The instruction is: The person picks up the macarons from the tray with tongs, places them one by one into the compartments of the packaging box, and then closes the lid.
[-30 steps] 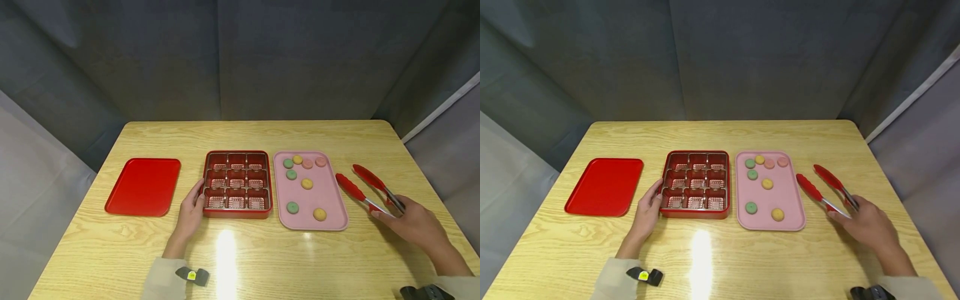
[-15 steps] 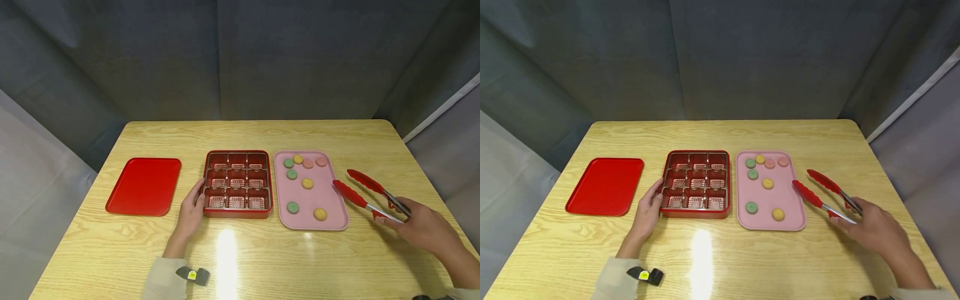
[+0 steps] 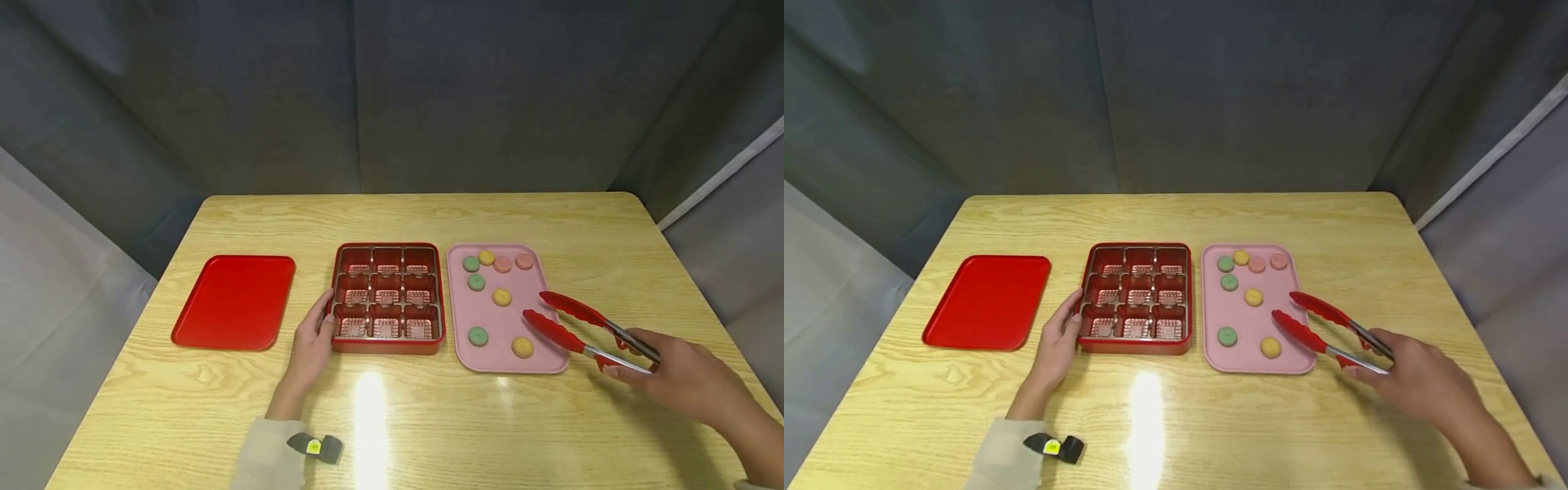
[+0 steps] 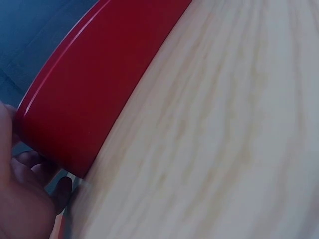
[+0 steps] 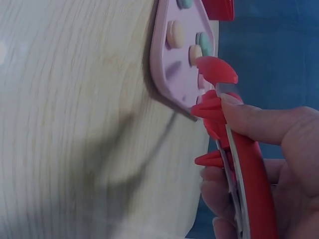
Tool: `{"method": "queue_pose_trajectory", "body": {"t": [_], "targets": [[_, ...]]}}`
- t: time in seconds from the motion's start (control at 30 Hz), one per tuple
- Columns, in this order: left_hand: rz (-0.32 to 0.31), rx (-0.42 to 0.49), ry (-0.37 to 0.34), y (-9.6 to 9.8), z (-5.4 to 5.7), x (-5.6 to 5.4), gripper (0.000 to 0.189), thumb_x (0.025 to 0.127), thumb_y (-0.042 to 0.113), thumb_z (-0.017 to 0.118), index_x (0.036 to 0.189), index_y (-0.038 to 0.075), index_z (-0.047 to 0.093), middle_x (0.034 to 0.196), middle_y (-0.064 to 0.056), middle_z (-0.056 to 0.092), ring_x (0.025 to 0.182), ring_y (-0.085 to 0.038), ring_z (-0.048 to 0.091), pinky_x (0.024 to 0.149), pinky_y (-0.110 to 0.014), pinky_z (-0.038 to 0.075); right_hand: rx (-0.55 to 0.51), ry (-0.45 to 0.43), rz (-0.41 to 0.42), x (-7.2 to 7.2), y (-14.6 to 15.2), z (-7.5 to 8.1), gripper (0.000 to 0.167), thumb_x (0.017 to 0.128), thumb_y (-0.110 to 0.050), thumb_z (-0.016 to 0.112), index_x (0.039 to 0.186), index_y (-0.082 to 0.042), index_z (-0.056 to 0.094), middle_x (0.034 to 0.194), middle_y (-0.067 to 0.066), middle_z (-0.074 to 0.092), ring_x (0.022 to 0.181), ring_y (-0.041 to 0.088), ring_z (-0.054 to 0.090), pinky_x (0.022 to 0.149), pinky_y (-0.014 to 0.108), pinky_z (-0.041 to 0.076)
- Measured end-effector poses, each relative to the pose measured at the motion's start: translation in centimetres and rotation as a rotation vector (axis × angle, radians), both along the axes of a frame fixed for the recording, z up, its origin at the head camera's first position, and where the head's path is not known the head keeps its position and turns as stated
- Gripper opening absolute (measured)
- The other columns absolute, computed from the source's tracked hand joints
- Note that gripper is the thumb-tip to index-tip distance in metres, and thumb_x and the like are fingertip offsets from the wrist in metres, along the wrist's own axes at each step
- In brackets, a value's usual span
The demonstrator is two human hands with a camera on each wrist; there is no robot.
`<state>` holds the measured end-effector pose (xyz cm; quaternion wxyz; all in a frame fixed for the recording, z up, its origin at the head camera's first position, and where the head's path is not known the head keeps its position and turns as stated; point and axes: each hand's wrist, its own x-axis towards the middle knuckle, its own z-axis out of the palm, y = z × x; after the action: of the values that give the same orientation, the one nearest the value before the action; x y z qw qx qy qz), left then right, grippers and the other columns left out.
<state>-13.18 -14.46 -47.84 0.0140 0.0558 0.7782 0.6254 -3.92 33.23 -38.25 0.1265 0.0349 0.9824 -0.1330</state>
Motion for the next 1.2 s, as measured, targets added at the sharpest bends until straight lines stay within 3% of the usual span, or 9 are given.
{"method": "queue_pose_trajectory", "body": {"t": [0.23, 0.47, 0.6, 0.83, 1.0, 1.2], "targets": [[0.007, -0.002, 0.006, 0.0, 0.0, 0.0, 0.047, 0.1, 0.006, 0.037, 0.147, 0.014, 0.033, 0.152, -0.009, 0.029, 0.137, -0.021, 0.031, 0.105, -0.031, 0.035, 0.021, -0.037, 0.024, 0.4, -0.9, 0.9, 0.089, 0.075, -0.068, 0.061, 0.131, 0.001, 0.052, 0.063, -0.001, 0.034, 0.056, 0.016, 0.033, 0.048, 0.03, 0.022], [-0.002, 0.015, -0.003, 0.0, 0.1, 0.0, 0.046, 0.102, 0.009, 0.036, 0.147, 0.015, 0.032, 0.152, -0.009, 0.028, 0.138, -0.019, 0.03, 0.106, -0.03, 0.033, 0.039, -0.079, 0.06, 0.8, -1.3, 1.3, 0.082, 0.074, -0.069, 0.06, 0.124, -0.004, 0.057, 0.058, -0.003, 0.032, 0.05, 0.013, 0.029, 0.045, 0.028, 0.021], [-0.004, 0.014, -0.005, 0.0, 0.0, 0.0, 0.046, 0.102, 0.01, 0.035, 0.148, 0.015, 0.032, 0.153, -0.008, 0.028, 0.138, -0.019, 0.029, 0.107, -0.03, 0.032, 0.031, -0.127, 0.065, 0.8, -1.2, 1.4, 0.079, 0.075, -0.066, 0.063, 0.124, -0.004, 0.057, 0.059, -0.003, 0.034, 0.051, 0.013, 0.031, 0.046, 0.028, 0.022], [0.006, -0.015, -0.002, 0.0, -0.2, -0.2, 0.047, 0.101, 0.009, 0.037, 0.147, 0.017, 0.033, 0.153, -0.008, 0.029, 0.137, -0.02, 0.031, 0.106, -0.032, 0.034, 0.038, -0.185, 0.082, 0.6, -0.9, 1.1, 0.088, 0.073, -0.061, 0.067, 0.13, 0.004, 0.051, 0.069, 0.0, 0.046, 0.058, 0.016, 0.039, 0.048, 0.03, 0.027], [0.017, -0.022, -0.016, 0.0, -0.3, -0.3, 0.047, 0.101, 0.011, 0.037, 0.147, 0.02, 0.034, 0.153, -0.005, 0.029, 0.137, -0.018, 0.032, 0.105, -0.03, 0.035, 0.062, -0.183, 0.099, 0.5, -0.8, 0.9, 0.087, 0.072, -0.063, 0.067, 0.129, 0.001, 0.054, 0.074, 0.0, 0.047, 0.063, 0.018, 0.039, 0.051, 0.031, 0.025], [0.017, -0.025, -0.017, 0.0, -0.2, -0.2, 0.047, 0.101, 0.01, 0.037, 0.147, 0.02, 0.034, 0.153, -0.006, 0.029, 0.137, -0.019, 0.031, 0.106, -0.031, 0.034, 0.069, -0.148, 0.114, 0.8, -0.9, 0.8, 0.079, 0.072, -0.062, 0.068, 0.125, -0.005, 0.058, 0.066, -0.002, 0.039, 0.06, 0.015, 0.036, 0.05, 0.03, 0.024]]}}
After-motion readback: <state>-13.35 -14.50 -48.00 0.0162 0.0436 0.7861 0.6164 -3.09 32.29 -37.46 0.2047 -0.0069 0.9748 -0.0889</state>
